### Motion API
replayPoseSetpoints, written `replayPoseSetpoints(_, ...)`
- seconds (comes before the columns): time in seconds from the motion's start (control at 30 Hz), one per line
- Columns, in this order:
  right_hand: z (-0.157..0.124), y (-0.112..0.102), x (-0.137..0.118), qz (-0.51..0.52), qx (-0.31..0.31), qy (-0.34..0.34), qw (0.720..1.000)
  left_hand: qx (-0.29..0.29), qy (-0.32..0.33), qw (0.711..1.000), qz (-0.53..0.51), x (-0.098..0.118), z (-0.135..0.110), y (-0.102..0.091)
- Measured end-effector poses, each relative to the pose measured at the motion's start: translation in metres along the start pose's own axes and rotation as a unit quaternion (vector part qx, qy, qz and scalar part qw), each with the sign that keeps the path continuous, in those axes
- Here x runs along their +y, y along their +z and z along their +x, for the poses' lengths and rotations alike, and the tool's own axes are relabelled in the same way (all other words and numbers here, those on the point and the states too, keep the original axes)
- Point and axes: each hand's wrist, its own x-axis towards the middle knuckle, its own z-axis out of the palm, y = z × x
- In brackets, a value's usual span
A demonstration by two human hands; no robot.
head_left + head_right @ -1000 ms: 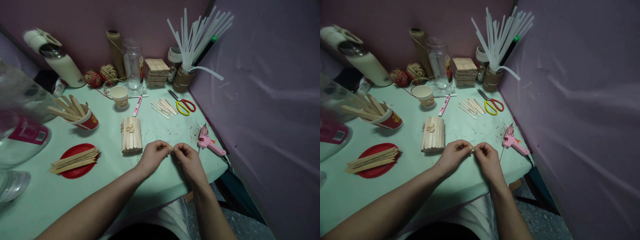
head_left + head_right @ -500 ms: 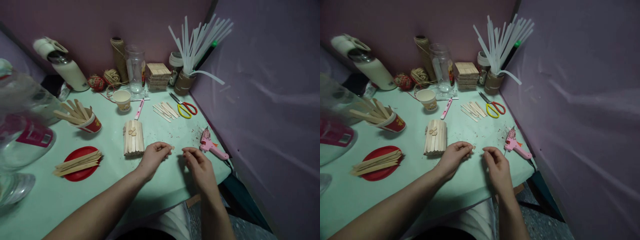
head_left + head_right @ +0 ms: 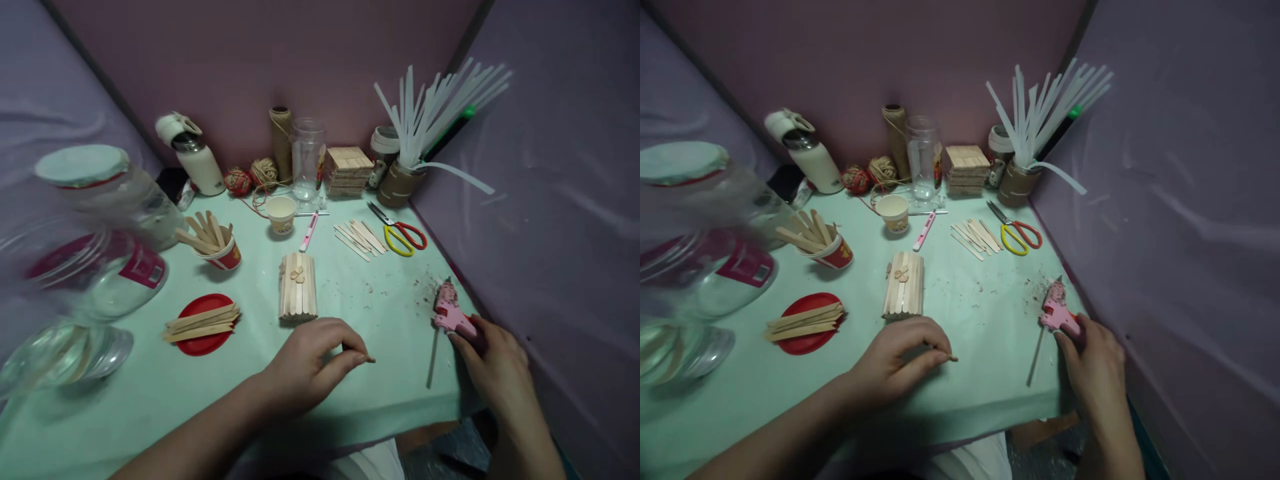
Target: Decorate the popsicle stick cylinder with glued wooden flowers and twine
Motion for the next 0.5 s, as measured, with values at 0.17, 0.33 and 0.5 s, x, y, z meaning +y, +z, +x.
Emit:
replayPoseSetpoints(0.17,0.008,0.006,0.004,-0.032,0.001,0.012,0.999,0.019,0.082,0.994,0.072,-0.008,-0.017,-0.034)
replayPoseSetpoints(0.33,0.015,0.003,0.003,-0.014,-0.025,-0.007,1.000,0.009,0.078,0.991,0.108,-0.018,-0.020,-0.052)
replayPoseSetpoints(0.5,0.002,-0.019,-0.021,0.064,0.013,0.016,0.998,0.008,0.084,0.989,0.122,-0.028,-0.022,-0.053)
